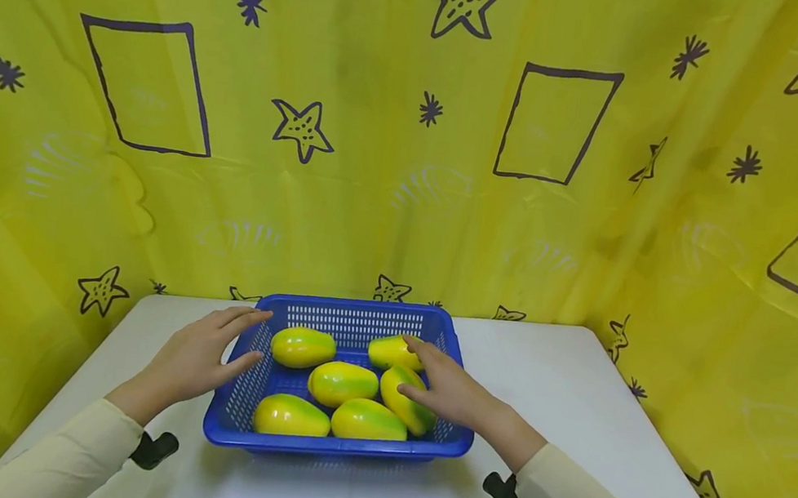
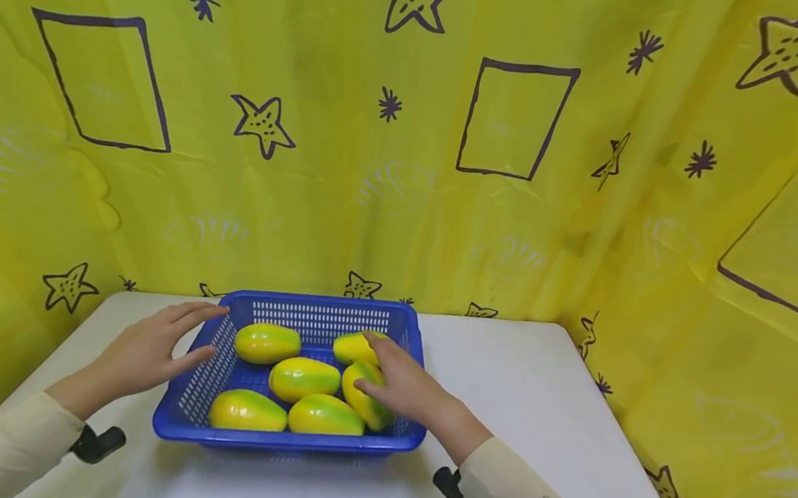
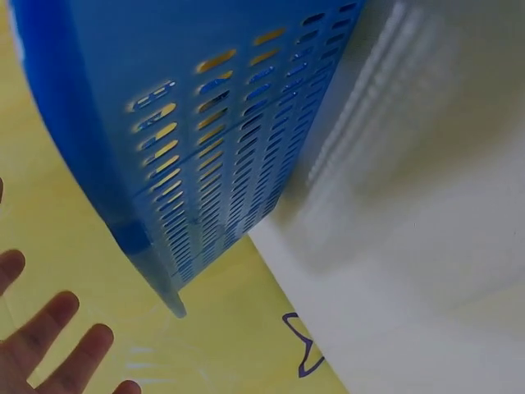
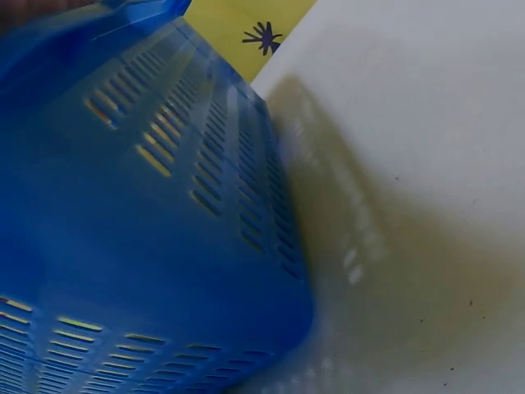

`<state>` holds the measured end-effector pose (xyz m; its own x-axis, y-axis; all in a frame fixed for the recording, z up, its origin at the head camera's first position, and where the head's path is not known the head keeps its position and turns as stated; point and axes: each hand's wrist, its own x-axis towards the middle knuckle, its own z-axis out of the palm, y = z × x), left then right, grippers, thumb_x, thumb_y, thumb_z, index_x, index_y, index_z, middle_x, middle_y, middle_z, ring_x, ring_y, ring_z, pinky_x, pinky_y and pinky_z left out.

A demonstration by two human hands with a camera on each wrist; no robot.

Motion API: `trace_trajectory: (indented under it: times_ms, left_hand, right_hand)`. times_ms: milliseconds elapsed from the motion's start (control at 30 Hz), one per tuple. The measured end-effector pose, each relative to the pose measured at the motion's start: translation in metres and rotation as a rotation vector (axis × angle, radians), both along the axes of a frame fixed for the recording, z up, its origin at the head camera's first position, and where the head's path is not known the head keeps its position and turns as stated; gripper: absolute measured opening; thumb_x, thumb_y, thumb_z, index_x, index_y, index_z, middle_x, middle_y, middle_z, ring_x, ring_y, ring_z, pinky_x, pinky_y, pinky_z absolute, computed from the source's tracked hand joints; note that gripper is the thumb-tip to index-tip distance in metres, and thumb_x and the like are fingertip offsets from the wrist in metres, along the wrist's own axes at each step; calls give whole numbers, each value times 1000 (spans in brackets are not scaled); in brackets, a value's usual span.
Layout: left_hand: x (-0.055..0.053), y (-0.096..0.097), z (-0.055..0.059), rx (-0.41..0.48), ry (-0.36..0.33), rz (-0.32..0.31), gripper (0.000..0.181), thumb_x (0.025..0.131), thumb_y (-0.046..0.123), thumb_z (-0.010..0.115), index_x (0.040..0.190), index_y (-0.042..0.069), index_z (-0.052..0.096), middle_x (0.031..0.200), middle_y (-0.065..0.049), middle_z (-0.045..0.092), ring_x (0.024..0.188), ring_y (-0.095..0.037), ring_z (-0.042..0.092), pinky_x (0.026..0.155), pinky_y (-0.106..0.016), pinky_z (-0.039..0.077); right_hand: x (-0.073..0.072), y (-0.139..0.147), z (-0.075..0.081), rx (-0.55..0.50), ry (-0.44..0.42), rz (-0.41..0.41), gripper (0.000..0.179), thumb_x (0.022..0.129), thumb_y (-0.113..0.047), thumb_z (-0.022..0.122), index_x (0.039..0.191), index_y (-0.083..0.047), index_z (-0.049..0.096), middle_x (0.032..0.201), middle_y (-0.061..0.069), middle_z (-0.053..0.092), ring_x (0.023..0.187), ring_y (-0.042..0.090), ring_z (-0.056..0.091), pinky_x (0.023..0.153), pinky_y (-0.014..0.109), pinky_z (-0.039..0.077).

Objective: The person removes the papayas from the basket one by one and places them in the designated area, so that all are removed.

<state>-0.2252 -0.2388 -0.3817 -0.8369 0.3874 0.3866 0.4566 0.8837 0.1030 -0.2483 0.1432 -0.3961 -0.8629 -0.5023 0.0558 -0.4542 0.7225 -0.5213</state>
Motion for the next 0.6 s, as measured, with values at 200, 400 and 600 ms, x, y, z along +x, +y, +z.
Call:
trace_trajectory:
  times_ms: [200,400,600]
  left_hand:
    - [-2,-3,-1,76,-22,87,59,92,38,66,143,16,48,140,-16,52,123,-42,53,87,-62,51]
    - [-2,-5,-4,116,-76,133,60,93,40,64,145,15,46,142,-18,51,122,-43,54,84,-64,51]
    - [0,-5,-6,163,-151,170,61,95,41,61,145,13,44,141,-20,50,111,-40,61,77,-59,55]
  right_hand:
    - [-2,-7,-1,-31,-17,-44,73,95,-33,64,155,-11,29,156,13,36,142,35,37,113,56,33]
    - [-1,-11,-1,-68,-48,-71,73,94,-30,65,154,-7,30,157,14,35,142,35,36,114,55,32]
    - [0,-14,-3,-96,-69,-90,72,92,-27,67,152,-4,34,154,16,39,137,35,44,111,54,38]
